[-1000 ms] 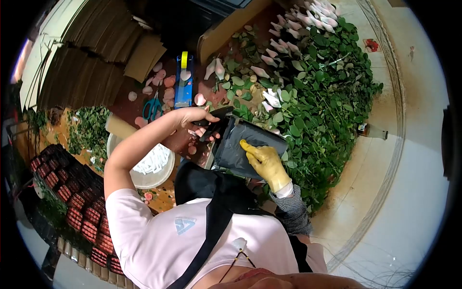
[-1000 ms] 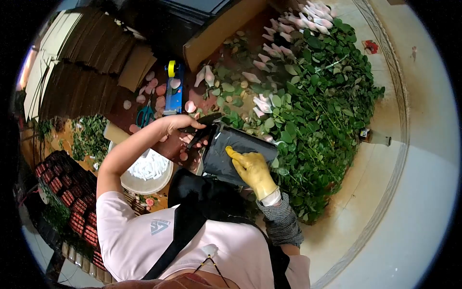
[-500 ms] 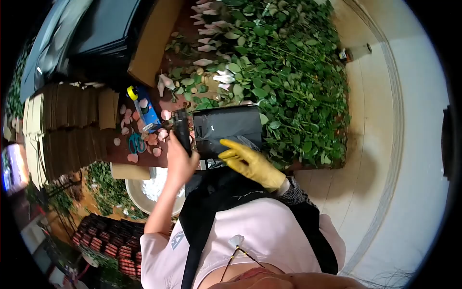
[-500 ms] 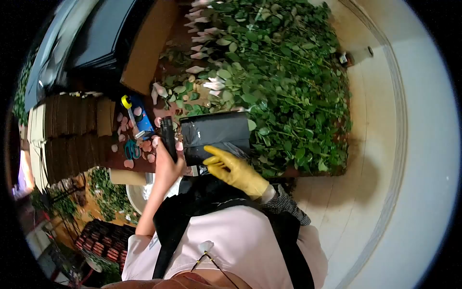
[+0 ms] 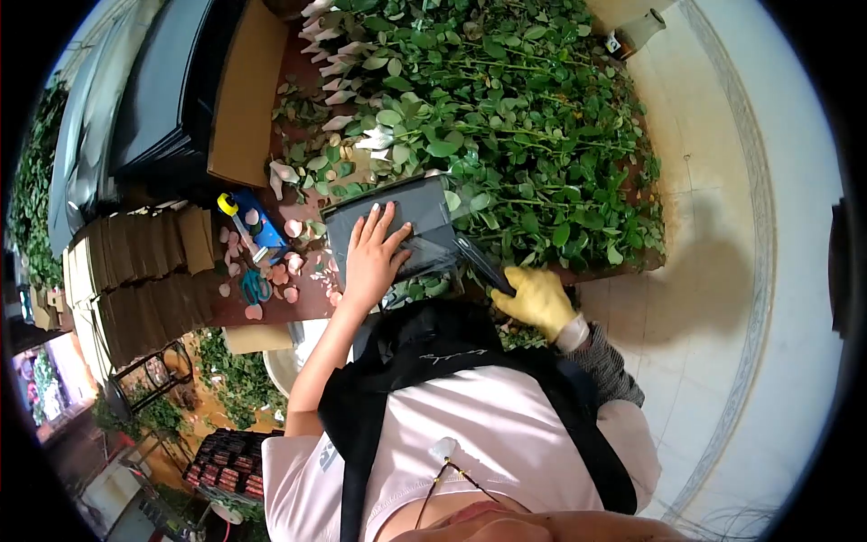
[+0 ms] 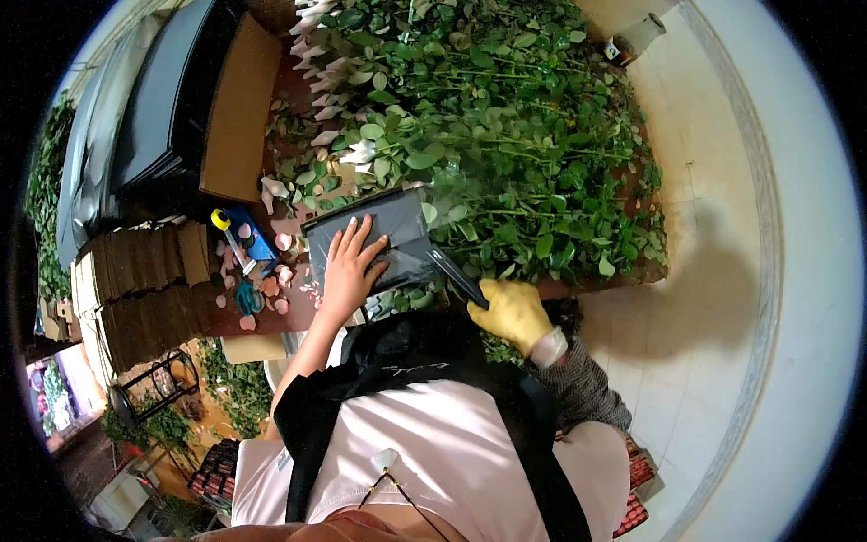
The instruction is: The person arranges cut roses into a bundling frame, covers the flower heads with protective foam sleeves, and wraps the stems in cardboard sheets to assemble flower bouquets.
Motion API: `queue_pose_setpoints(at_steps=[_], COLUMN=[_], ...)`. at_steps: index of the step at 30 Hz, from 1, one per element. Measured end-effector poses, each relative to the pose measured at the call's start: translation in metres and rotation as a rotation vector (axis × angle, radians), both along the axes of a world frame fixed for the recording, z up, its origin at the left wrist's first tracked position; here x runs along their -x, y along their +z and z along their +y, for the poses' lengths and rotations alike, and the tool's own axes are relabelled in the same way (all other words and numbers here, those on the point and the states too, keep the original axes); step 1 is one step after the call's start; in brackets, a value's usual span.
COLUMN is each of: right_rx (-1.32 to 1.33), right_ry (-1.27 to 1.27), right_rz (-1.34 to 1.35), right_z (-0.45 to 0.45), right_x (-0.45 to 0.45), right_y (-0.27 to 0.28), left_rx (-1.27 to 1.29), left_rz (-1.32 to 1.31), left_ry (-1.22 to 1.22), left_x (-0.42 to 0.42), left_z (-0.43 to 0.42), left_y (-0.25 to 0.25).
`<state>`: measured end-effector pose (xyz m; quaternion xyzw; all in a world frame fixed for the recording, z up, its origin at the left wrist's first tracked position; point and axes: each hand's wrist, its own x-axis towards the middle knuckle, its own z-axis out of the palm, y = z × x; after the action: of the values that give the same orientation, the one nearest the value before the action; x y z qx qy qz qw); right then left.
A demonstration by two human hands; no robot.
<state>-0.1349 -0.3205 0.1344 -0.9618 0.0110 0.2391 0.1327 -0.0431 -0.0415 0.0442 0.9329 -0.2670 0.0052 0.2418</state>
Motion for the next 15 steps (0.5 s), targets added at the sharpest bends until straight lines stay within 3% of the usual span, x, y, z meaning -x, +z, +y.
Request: queue_pose_setpoints(at_steps=[2, 3, 4, 6, 7, 8, 10, 11, 12, 14, 15], right_rx=[-0.046, -0.173, -0.418, -0.741, -0.674, -0.675, -0.676, -0.592, -0.593, -1.058, -1.145], right_ry=[0.141, 0.09, 0.031, -0.173, -0.091, -0.072, 0.236, 0.248, 0.269, 0.136, -0.03], right_rz=[-0.128, -0.067, 0.035, 0.59, 0.702, 0.706, 0.507, 0.578, 0.586, 0.617, 0.694], right_z=[-0.01, -0.012, -0.025, -0.027, -0.03, -0.034, -0.046, -0.022, -0.025, -0.03, -0.025], right_x=[-0.019, -0.032, -0.043, -0.062, -0.069, -0.071, -0.069, -0.084, -0.083, -0.076, -0.063], right_y=[-0.011, -0.023, -0.049, -0.059, -0.061, -0.075, -0.113, -0.033, -0.042, -0.079, -0.097], left_rx=[0.009, 0.028, 0.02, 0.028, 0.019, 0.022, 0.021, 0.021, 0.02, 0.008, 0.014], left_rz=[-0.007, -0.012, -0.019, -0.003, -0.006, -0.014, -0.012, -0.011, -0.012, -0.021, -0.02], left_ry=[0.001, 0.007, 0.002, 0.016, 0.029, 0.03, 0.049, 0.049, 0.051, 0.071, 0.055], left_x=[0.001, -0.001, -0.002, -0.001, -0.002, -0.003, 0.0, 0.0, 0.0, -0.001, -0.001], left_z=[0.0, 0.0, -0.002, -0.002, -0.001, -0.001, -0.003, -0.004, -0.004, -0.003, -0.003], left_y=[0.0, 0.0, 0.0, 0.0, 0.0, 0.0, 0.0, 0.001, 0.001, 0.0, 0.0])
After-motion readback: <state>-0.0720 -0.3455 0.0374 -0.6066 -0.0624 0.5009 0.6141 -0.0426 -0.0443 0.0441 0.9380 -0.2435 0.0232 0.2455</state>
